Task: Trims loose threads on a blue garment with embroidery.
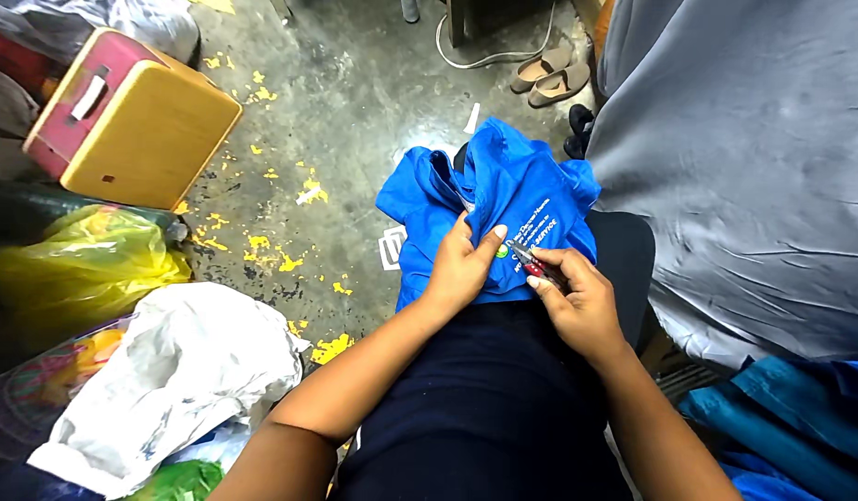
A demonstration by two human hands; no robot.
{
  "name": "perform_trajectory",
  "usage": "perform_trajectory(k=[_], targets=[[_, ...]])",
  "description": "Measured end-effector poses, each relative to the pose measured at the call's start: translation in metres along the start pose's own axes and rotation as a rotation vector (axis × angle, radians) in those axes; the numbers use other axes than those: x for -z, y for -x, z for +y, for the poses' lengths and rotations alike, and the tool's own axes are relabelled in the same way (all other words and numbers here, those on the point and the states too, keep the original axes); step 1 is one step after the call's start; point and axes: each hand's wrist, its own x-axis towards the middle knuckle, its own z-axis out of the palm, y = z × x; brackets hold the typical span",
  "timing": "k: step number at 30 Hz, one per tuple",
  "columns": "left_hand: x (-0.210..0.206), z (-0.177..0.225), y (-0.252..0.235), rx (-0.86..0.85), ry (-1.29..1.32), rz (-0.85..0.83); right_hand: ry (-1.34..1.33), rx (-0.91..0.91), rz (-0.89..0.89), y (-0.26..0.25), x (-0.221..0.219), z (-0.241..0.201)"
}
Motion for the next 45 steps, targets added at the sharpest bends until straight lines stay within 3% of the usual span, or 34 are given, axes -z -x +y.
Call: perform_trajectory(k=[21, 25, 28, 38, 45], targets=[[0.001, -0.005, -0.002, -0.013, -0.004, -0.001, 0.046, 0.034, -0.006, -0.001, 0.003, -0.002], [0.007, 0.0, -0.005, 0.099, 0.116, -0.047, -0.191, -0.033, 0.063, 0.0, 0.011, 0.0], [0.013, 0.002, -0.009, 0.215, 0.237, -0.106, -0.224, -0.064, 0.112, 0.0, 0.018, 0.006], [0.028, -0.006, -0.018, 0.297, 0.401, -0.239, -0.007, -0.016, 0.094, 0.005, 0.014, 0.007], [0.032, 0.002, -0.014, 0.287, 0.366, -0.304, 0.196, 0.067, 0.043, 0.006, 0.013, -0.008]])
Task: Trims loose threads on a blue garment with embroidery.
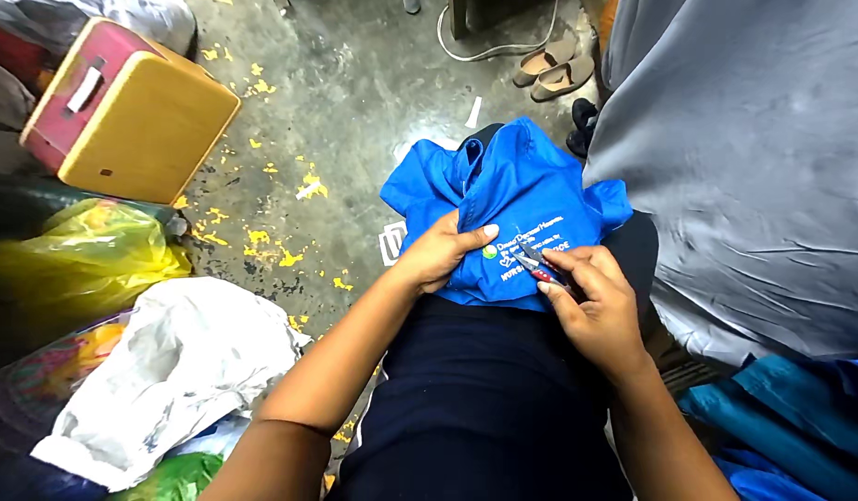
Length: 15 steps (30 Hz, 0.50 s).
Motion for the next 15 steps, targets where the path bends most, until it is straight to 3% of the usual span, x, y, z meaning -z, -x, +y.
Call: perform_trajectory(k=[15], targets=[[-0.0022, -0.0001, 0.0012, -0.009, -0.228, -0.041, 0.041, 0.042, -0.077, -0.0032, -0.0021, -0.0003]])
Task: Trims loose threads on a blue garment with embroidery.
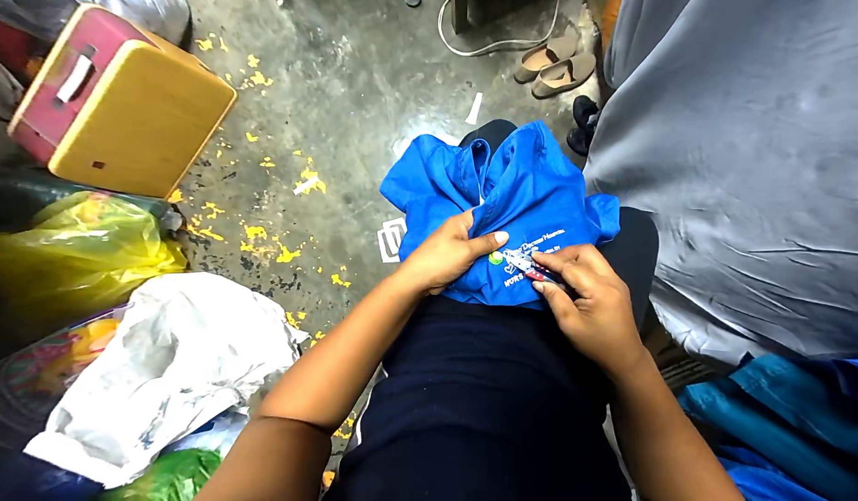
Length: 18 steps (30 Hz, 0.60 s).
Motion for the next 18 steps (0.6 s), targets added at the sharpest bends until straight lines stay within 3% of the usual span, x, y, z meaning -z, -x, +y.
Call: perform_trajectory(k=[10, 14, 18], targets=[[-0.002, 0.005, -0.003, 0.044, -0.004, 0.028, -0.004, 0.005, -0.019, 0.001, -0.001, 0.003], [0.0, 0.004, -0.002, 0.047, 0.006, 0.026, -0.167, -0.046, -0.082, 0.002, 0.009, 0.002], [0.001, 0.001, 0.0, 0.052, 0.011, 0.01, -0.168, -0.123, -0.047, 0.003, 0.019, 0.005]])
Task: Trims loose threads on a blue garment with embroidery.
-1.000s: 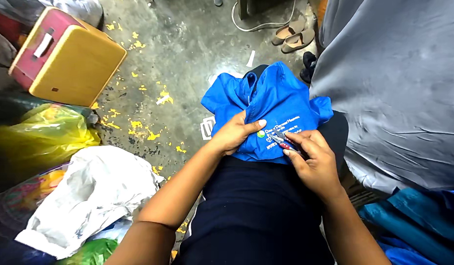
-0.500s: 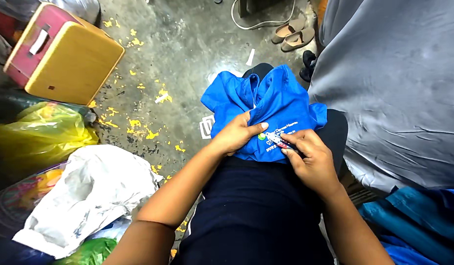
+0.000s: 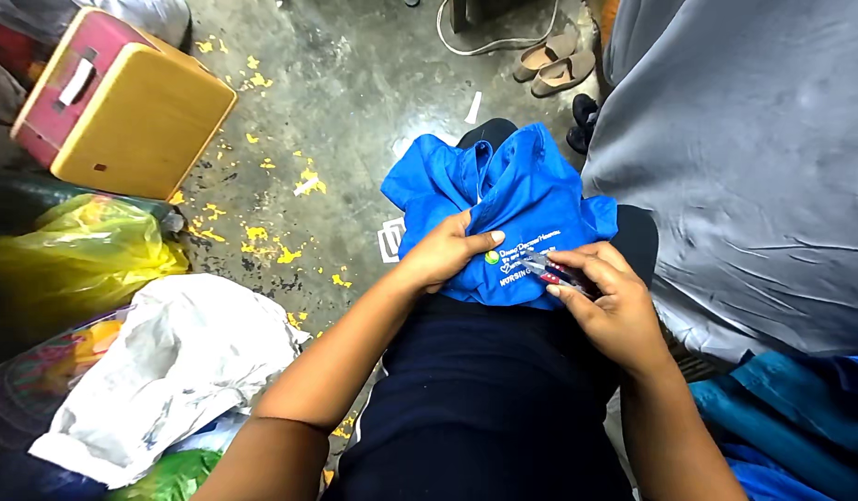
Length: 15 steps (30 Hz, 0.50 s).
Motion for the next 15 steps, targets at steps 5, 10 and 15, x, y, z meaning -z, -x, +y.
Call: perform_trajectory(k=[5, 10, 15], targets=[[0.002, 0.001, -0.002, 0.058, 0.038, -0.007, 0.016, -0.041, 0.066, 0.005, -0.001, 0.01], [0.006, 0.003, -0.005, 0.08, 0.054, -0.027, 0.09, -0.016, 0.087, 0.01, -0.016, 0.012], [0.008, 0.002, -0.006, 0.079, 0.064, -0.034, 0.186, 0.059, 0.118, 0.008, -0.025, 0.013]])
